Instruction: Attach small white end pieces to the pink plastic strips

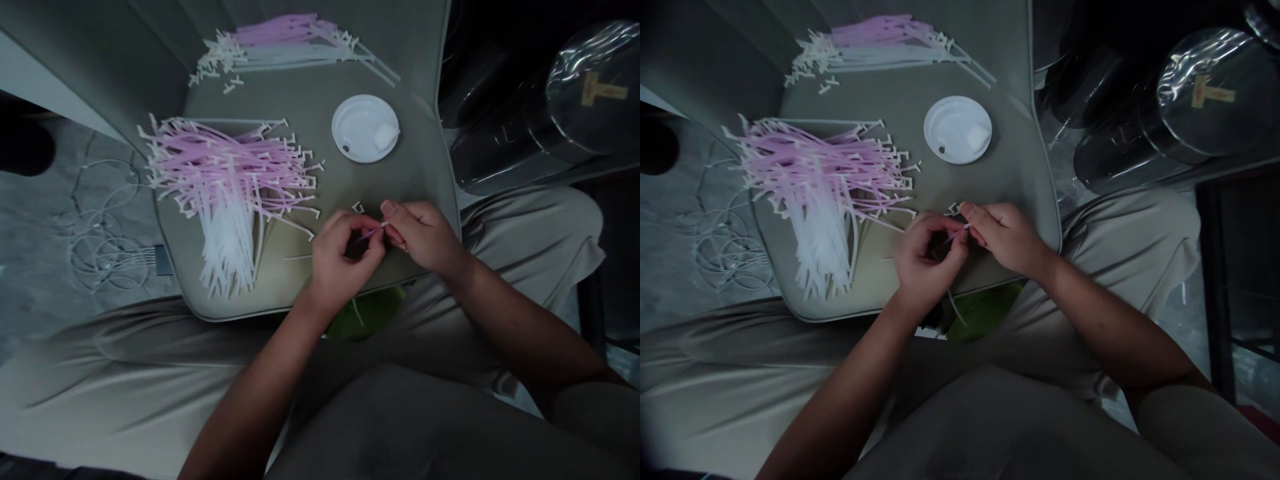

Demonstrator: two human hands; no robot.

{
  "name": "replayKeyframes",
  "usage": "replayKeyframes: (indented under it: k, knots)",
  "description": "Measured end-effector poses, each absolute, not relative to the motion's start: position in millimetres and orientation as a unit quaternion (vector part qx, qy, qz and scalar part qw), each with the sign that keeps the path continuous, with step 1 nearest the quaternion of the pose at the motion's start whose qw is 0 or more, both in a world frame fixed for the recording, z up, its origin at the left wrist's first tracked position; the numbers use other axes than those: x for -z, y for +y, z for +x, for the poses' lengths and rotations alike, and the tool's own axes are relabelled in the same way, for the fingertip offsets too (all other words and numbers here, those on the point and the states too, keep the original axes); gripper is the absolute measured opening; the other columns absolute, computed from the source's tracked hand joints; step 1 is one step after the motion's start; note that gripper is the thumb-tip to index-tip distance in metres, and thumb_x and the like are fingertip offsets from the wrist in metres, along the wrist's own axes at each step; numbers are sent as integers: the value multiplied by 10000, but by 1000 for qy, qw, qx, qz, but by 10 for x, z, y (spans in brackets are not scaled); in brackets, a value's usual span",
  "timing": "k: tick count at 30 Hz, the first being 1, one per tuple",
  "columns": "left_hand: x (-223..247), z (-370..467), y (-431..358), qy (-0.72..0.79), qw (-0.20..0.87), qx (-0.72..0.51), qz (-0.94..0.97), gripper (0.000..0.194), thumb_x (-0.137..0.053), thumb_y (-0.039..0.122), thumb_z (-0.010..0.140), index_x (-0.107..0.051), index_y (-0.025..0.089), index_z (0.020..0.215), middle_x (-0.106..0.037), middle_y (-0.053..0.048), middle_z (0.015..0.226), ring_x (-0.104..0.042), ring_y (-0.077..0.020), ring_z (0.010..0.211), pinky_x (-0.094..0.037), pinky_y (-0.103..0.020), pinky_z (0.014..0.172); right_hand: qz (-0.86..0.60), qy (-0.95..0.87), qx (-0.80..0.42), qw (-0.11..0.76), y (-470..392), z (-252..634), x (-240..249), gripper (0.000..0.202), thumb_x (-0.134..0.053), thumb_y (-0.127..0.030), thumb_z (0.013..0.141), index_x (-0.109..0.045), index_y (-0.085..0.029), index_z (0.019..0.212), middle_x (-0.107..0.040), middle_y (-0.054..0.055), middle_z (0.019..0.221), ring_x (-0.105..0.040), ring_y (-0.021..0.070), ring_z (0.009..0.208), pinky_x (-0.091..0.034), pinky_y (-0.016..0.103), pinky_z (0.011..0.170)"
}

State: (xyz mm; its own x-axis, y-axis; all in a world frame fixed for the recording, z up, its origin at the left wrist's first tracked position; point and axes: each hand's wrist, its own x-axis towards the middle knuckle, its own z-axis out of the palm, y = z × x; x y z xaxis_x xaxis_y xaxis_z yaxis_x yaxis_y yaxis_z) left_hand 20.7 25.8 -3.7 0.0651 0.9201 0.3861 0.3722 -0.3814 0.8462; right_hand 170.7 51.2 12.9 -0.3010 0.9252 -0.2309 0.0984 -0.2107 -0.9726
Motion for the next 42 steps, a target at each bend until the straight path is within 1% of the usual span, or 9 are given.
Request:
replayKeyframes:
  k: [4, 9, 16, 23, 29, 35, 38, 42]
  knots:
    - [29, 203, 257, 482, 262, -482, 683, 72, -658, 143, 825, -604, 188, 841, -625, 9, 778, -595, -107, 737, -473, -236, 668, -486, -523, -621, 323, 514, 1710, -130, 559, -488, -559, 939, -419, -191, 524, -376, -64, 468, -329, 52, 447, -283, 235, 467]
    - [44, 200, 257, 485, 249, -481, 687, 88, -665, 129, 807, -612, 192, 838, -630, 14, 774, -595, -106, 732, -467, -235, 666, -497, -547, -596, 314, 507, 1711, -131, 547, -469, -546, 952, -410, -191, 540, -385, -56, 499, -335, 56, 475, -266, 238, 469]
    - [69, 208, 261, 496, 253, -477, 680, 67, -658, 145, 806, -616, 195, 822, -648, 16, 771, -596, -104, 713, -463, -235, 646, -506, -564, -579, 302, 511, 1708, -118, 562, -450, -564, 952, -402, -192, 533, -384, -46, 504, -351, 66, 494, -260, 246, 478]
    - [60, 209, 276, 492, 263, -480, 677, 79, -658, 124, 795, -615, 190, 793, -643, 23, 745, -586, -95, 691, -459, -227, 642, -504, -561, -584, 300, 506, 1712, -109, 548, -448, -529, 963, -414, -190, 534, -379, -50, 498, -348, 63, 487, -258, 242, 472]
    - [51, 218, 279, 497, 267, -477, 674, 71, -671, 134, 795, -625, 189, 796, -654, 22, 748, -591, -94, 690, -462, -229, 644, -504, -555, -587, 305, 510, 1698, -130, 568, -465, -584, 936, -409, -193, 528, -371, -51, 488, -346, 65, 483, -260, 244, 471]
    - [66, 221, 274, 507, 289, -495, 644, 50, -662, 168, 818, -625, 198, 804, -644, 19, 744, -578, -96, 682, -463, -236, 639, -505, -541, -580, 341, 499, 1674, -138, 611, -459, -624, 922, -405, -191, 495, -372, -45, 474, -368, 67, 481, -291, 242, 494]
    - [70, 214, 266, 517, 302, -501, 625, 39, -656, 196, 840, -629, 205, 812, -624, 22, 726, -563, -93, 658, -454, -230, 615, -486, -547, -593, 337, 496, 1688, -134, 582, -453, -589, 938, -445, -185, 520, -402, -40, 492, -379, 69, 492, -300, 238, 499]
    - [60, 210, 259, 515, 303, -491, 634, 41, -659, 212, 844, -627, 203, 820, -631, 14, 737, -569, -102, 680, -459, -239, 636, -454, -547, -623, 327, 517, 1732, -150, 478, -514, -490, 922, -475, -184, 557, -423, -42, 516, -386, 73, 506, -295, 228, 484]
